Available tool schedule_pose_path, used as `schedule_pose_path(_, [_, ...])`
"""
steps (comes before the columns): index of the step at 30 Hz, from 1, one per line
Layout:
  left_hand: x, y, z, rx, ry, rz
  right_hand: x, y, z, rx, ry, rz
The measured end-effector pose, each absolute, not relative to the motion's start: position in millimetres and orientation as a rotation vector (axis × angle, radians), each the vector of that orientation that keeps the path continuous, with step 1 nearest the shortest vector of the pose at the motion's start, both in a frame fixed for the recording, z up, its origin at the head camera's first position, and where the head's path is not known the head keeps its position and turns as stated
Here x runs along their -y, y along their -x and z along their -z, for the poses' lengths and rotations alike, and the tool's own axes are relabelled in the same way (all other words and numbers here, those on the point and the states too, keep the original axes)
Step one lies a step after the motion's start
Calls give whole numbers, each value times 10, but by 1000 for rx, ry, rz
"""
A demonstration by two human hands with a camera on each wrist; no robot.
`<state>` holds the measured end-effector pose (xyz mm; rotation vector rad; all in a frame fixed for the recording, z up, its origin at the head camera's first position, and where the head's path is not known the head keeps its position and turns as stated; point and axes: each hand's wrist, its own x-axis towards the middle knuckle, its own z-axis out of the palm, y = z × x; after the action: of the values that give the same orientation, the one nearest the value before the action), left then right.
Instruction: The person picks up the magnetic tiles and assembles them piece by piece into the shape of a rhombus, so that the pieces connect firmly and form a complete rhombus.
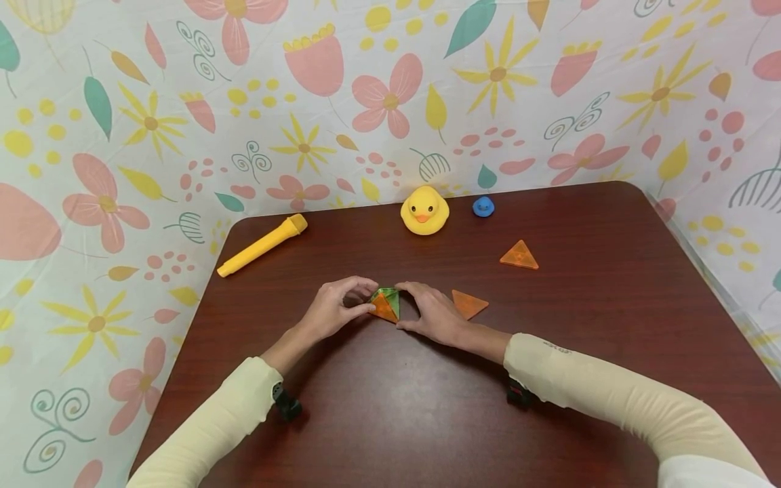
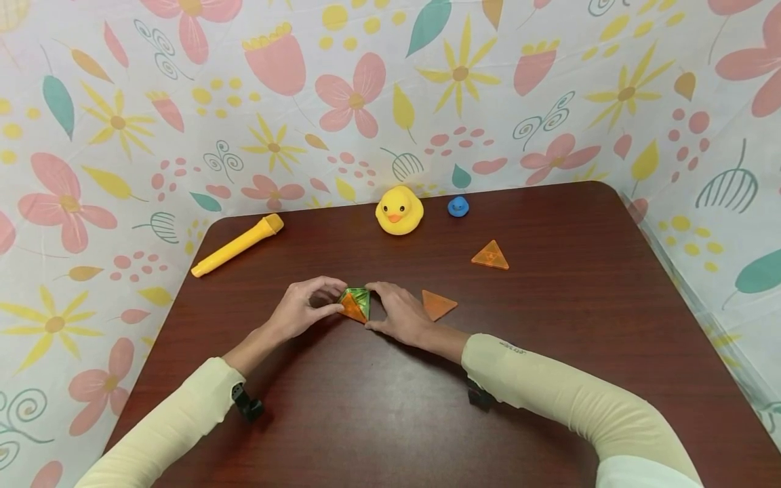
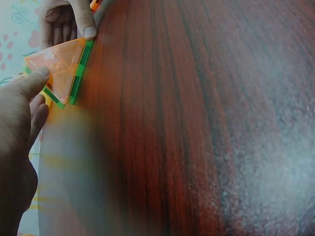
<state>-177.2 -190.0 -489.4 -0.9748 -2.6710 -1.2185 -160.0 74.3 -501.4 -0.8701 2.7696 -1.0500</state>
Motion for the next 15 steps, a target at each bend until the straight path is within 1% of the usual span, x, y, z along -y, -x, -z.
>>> schedule_pose_path(5, [1899,1758,4927,2785,978,1138,-759,1605,4998,-2763,864,1048])
schedule_pose_path(15, [1898,1729,4950,2792,1019,995,-759,1597,5000,-2752,874,1041])
